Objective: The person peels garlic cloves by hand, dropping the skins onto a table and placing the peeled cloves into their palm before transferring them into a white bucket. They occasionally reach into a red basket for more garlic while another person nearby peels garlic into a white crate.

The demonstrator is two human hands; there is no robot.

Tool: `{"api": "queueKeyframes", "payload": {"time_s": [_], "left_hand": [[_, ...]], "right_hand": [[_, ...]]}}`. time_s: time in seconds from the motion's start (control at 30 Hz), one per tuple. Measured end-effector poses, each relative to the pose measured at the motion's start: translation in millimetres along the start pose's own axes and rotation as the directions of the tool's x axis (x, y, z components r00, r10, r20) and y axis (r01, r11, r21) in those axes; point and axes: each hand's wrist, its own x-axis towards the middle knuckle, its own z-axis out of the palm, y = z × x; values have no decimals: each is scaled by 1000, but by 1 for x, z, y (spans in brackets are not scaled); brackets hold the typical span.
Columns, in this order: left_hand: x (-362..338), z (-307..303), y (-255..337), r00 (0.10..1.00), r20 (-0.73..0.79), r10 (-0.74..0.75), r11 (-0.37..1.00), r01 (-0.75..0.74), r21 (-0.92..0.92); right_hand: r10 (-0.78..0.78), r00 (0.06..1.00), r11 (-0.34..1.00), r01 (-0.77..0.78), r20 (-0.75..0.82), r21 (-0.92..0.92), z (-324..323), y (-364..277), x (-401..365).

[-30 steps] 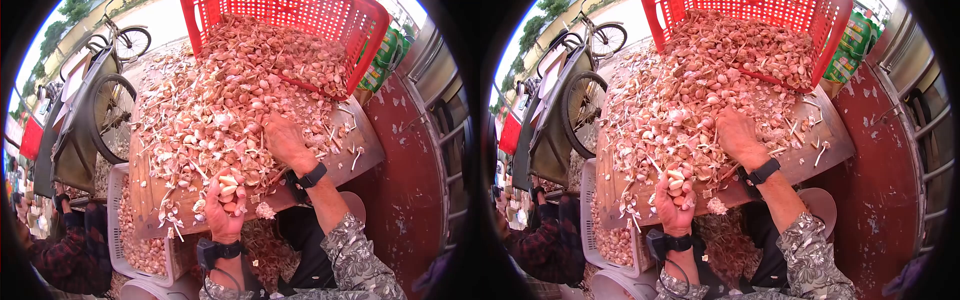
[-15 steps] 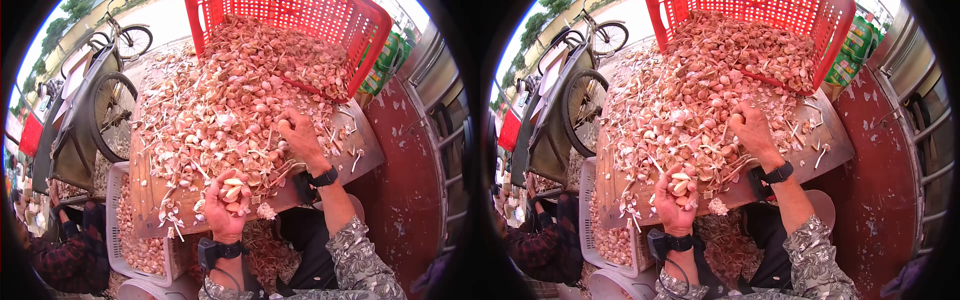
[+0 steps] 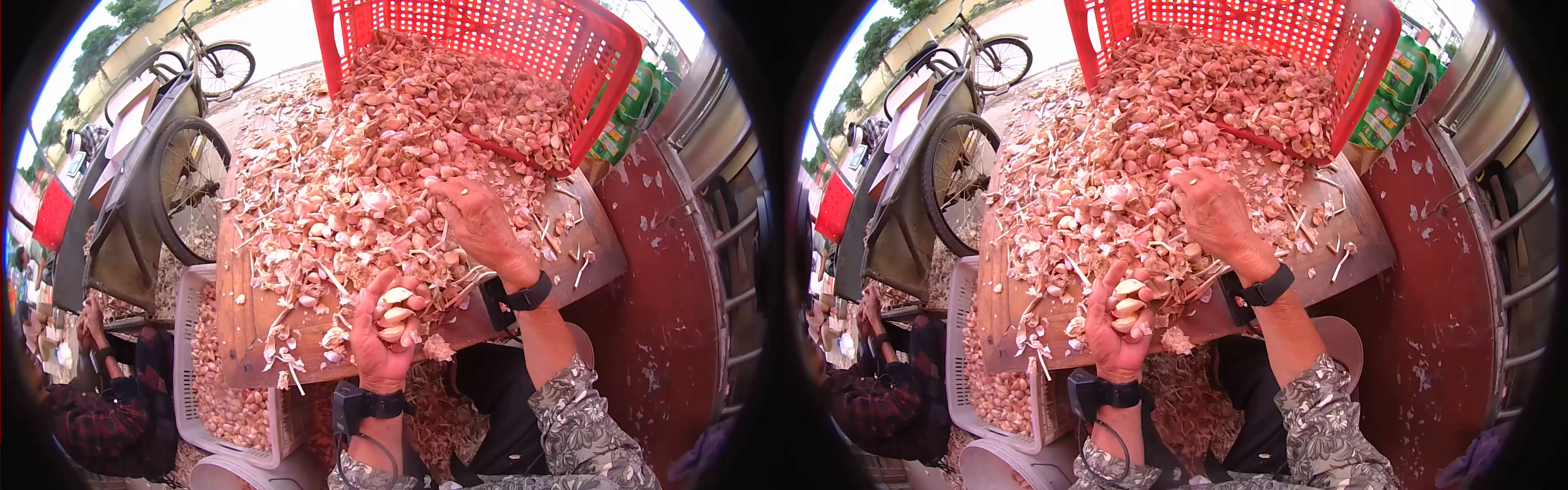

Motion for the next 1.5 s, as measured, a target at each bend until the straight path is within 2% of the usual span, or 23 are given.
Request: {"api": "queueKeyframes", "payload": {"time_s": [0.03,0.1,0.17,0.23,0.27,0.4,0.47,0.5,0.57,0.6,0.67,0.7,0.73,0.77,0.9,0.93,1.17,1.23,1.3,1.37,1.4,1.43,1.5], "left_hand": [[0,-2,1,1000,29,-10,999,12,-44],[0,-1,4,1000,11,-28,996,29,-83],[-1,-2,6,999,31,-13,995,16,-94],[-1,-2,8,999,28,-20,994,23,-106],[-1,-2,9,999,27,-29,993,32,-116],[-2,-1,12,1000,21,-24,995,25,-92],[-3,0,12,1000,18,-26,994,27,-101],[-3,0,13,1000,17,-26,994,27,-102],[-2,0,12,1000,19,-23,995,25,-100],[-2,0,12,999,20,-26,994,28,-101],[-2,-1,11,999,8,-31,995,31,-91],[-1,-1,11,999,10,-32,995,33,-92],[-1,-1,11,999,9,-31,997,31,-73],[-1,-1,11,1000,9,-30,998,30,-54],[-1,-1,10,999,21,-36,998,37,-54],[0,-2,9,999,21,-34,998,35,-49],[0,-3,7,998,48,-38,998,40,-49],[0,1,7,999,15,-41,998,41,-41],[1,-1,4,999,-19,-46,998,46,-33],[4,-13,-2,991,-133,17,998,-8,68],[-7,16,2,951,-307,28,996,1,94],[-1,3,7,999,3,-51,999,51,-14],[0,0,7,999,22,-48,998,49,-33]], "right_hand": [[-2,1000,1000,2,-1,0,5,4,0],[-70,989,983,92,133,-161,21,11,-2],[-88,985,985,107,146,-132,28,15,-2],[-55,992,977,76,112,-197,27,14,-1],[-1,983,967,48,185,-249,28,17,-2],[93,967,974,-39,237,-224,28,28,-7],[55,996,986,-42,73,-162,28,30,-13],[55,996,986,-42,74,-163,30,35,-14],[59,995,990,-47,-85,134,32,45,-13],[60,995,990,-49,-85,130,32,47,-14],[302,951,853,-238,-68,464,31,48,-15],[303,951,854,-238,-70,463,23,40,-14],[427,899,600,-365,101,712,11,33,-14],[476,827,261,-458,300,849,3,28,-13],[391,820,15,-461,419,887,-10,15,-13],[391,821,15,-459,417,888,-12,12,-14],[155,904,-37,-398,399,917,-31,-13,-20],[95,919,-8,-385,384,923,-39,-30,-21],[46,943,120,-332,329,936,-63,-72,-25],[-184,953,-165,-271,240,948,-73,-107,-37],[-430,861,-20,-312,273,950,-90,-112,-32],[-637,701,130,-311,320,941,-106,-116,-26],[-811,512,151,-287,284,946,-116,-130,-30]]}}
